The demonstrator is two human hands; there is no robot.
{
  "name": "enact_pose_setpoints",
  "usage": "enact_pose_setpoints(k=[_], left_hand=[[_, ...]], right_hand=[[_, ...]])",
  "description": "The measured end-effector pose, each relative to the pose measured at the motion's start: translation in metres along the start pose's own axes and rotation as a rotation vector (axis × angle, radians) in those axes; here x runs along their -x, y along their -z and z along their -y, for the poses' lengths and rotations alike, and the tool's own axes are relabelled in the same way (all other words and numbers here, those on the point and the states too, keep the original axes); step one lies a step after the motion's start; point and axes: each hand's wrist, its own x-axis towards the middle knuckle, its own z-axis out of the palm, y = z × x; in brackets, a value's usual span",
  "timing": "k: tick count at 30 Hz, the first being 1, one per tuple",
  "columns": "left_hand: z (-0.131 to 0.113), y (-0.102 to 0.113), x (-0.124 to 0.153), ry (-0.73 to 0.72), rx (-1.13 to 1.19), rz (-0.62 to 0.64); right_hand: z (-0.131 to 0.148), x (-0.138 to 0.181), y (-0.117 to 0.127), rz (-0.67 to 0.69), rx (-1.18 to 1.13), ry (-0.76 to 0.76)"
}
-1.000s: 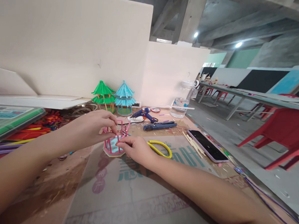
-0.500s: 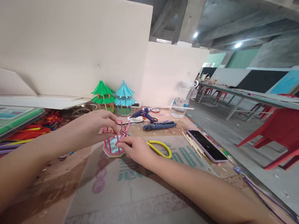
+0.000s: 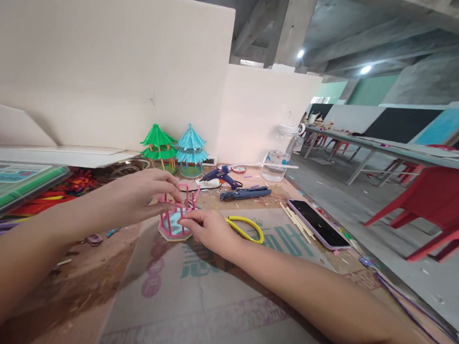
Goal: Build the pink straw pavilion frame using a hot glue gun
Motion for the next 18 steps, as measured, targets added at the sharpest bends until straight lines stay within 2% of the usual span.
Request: enact_pose_setpoints(k=[3,5,10,14,18], left_hand=[[0.002,0.012,0.002,0.110,-0.007,-0.004],[0.006,0.017,0.003,0.132,-0.021,0.023],[0.016,0.011,0.002,0.062,-0.051,0.133],[0.014,0.006,0.002,0.091,-0.041,0.162],[0.006,0.011,0.002,0.062,-0.002,0.165]], right_hand=[[-0.004,-0.001,0.000,0.009,-0.018,-0.012],[-0.006,-0.001,0.000,0.008,-0.023,-0.012],[-0.001,0.001,0.002,-0.011,0.030,-0.008],[0.001,0.002,0.002,-0.025,0.068,-0.028],[-0.002,0.002,0.002,-0.025,0.095,0.009]])
